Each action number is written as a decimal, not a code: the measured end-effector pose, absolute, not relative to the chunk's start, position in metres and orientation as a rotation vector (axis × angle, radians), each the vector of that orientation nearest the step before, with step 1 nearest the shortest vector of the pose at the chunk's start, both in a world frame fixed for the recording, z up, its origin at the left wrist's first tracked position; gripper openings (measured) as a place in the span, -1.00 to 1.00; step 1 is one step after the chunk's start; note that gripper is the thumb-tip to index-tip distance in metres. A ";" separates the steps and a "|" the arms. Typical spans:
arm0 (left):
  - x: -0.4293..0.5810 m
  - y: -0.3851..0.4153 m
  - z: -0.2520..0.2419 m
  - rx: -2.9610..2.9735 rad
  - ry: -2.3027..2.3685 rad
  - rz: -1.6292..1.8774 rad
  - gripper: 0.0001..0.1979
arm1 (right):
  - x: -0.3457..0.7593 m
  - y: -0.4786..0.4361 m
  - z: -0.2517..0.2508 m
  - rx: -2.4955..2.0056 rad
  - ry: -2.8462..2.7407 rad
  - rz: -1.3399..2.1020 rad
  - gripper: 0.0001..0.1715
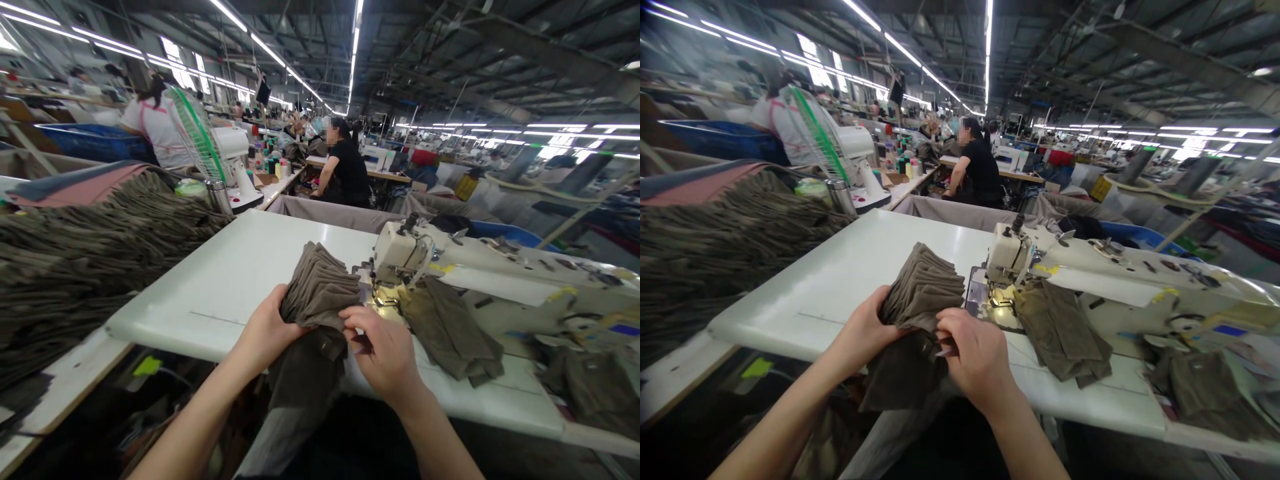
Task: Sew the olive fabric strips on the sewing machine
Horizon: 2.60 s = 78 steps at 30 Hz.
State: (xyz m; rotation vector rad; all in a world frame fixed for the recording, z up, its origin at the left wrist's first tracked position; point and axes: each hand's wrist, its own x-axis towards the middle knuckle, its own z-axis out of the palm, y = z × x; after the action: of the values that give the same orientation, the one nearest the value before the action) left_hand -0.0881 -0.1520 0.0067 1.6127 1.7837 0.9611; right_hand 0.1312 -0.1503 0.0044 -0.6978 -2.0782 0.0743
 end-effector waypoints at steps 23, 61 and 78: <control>-0.089 -0.167 0.011 1.640 1.846 1.034 -0.56 | 0.114 -0.154 0.000 -0.800 -1.882 -0.060 -0.90; -0.092 -0.177 0.014 1.922 1.922 0.985 -0.70 | 0.119 -0.160 0.022 -0.796 -1.995 0.093 -0.53; -0.089 -0.173 0.015 1.691 1.833 1.125 -0.63 | 0.121 -0.162 0.032 -0.684 -2.019 0.053 -0.89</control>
State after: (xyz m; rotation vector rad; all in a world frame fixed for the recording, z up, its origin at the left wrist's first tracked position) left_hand -0.0892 -0.1735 0.0149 1.6914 1.8325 1.1246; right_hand 0.1208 -0.1621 0.0322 -0.6838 -2.0186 0.0530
